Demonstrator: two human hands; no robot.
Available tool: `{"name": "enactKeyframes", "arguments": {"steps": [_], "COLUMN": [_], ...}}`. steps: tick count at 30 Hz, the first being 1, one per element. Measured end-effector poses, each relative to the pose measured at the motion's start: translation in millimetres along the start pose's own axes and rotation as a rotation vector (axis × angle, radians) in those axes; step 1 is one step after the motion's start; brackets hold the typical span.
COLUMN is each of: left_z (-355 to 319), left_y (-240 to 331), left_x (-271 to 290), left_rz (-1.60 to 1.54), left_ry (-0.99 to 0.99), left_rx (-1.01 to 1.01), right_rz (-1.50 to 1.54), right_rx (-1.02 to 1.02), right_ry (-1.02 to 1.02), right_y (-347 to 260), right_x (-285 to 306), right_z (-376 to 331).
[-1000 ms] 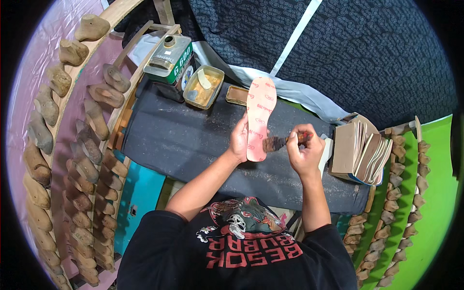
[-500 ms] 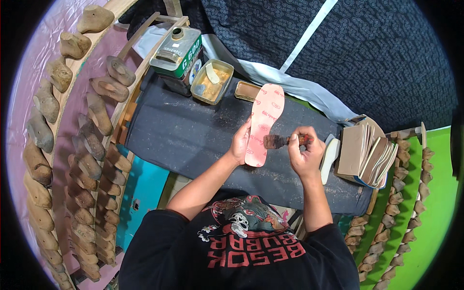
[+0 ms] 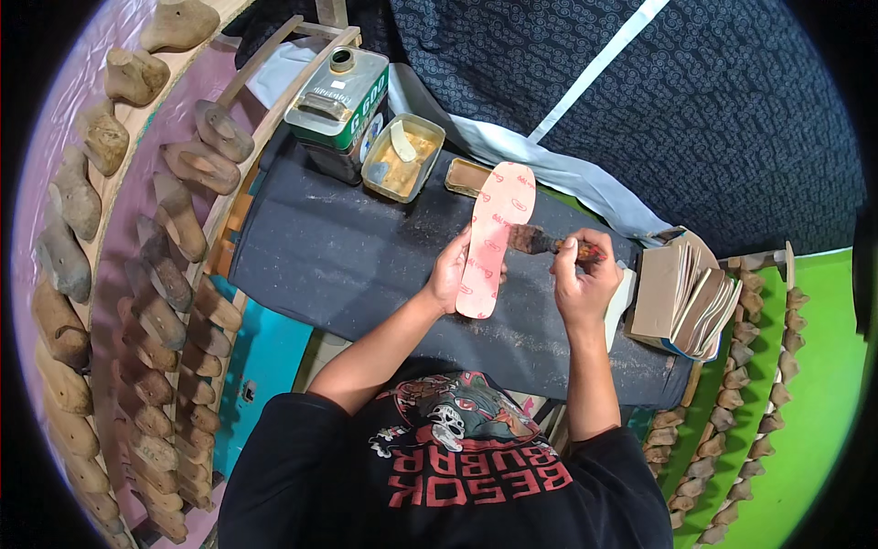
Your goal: Applying adhesive to shoe insoles and soles using a manual brush.
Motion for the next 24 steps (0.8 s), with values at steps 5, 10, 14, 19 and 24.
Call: {"name": "enactKeyframes", "arguments": {"steps": [5, 10, 14, 19, 24], "left_z": [7.6, 14.2, 20.8, 24.8, 25.7], "left_y": [4.4, 10.5, 12.1, 23.7, 15.7], "left_x": [-9.2, -5.3, 1.5, 1.4, 2.8], "left_rz": [-0.057, -0.086, -0.149, -0.089, -0.023], "left_ry": [-0.023, -0.086, -0.006, 0.070, -0.065], "left_rx": [-0.008, 0.000, 0.030, -0.032, 0.060], "right_rz": [0.029, -0.039, -0.073, -0.117, -0.011], "right_rx": [0.001, -0.041, 0.071, -0.001, 0.022], "right_ry": [-0.066, 0.014, -0.115, -0.004, -0.048], "right_y": [-2.2, -5.2, -28.9, -20.8, -28.8], "right_x": [-26.9, -7.7, -23.1, -0.1, -34.3], "right_z": [-13.3, -16.5, -25.5, -25.5, -37.8]}}
Point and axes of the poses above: each hand's wrist, its own z-axis towards the middle knuckle, its own x-axis out of the back of the hand, y = z × x, the point moved 7 cm from there along z, towards the middle knuckle, and after that the axes turned 13 degrees about z, right-handed, at the moved point
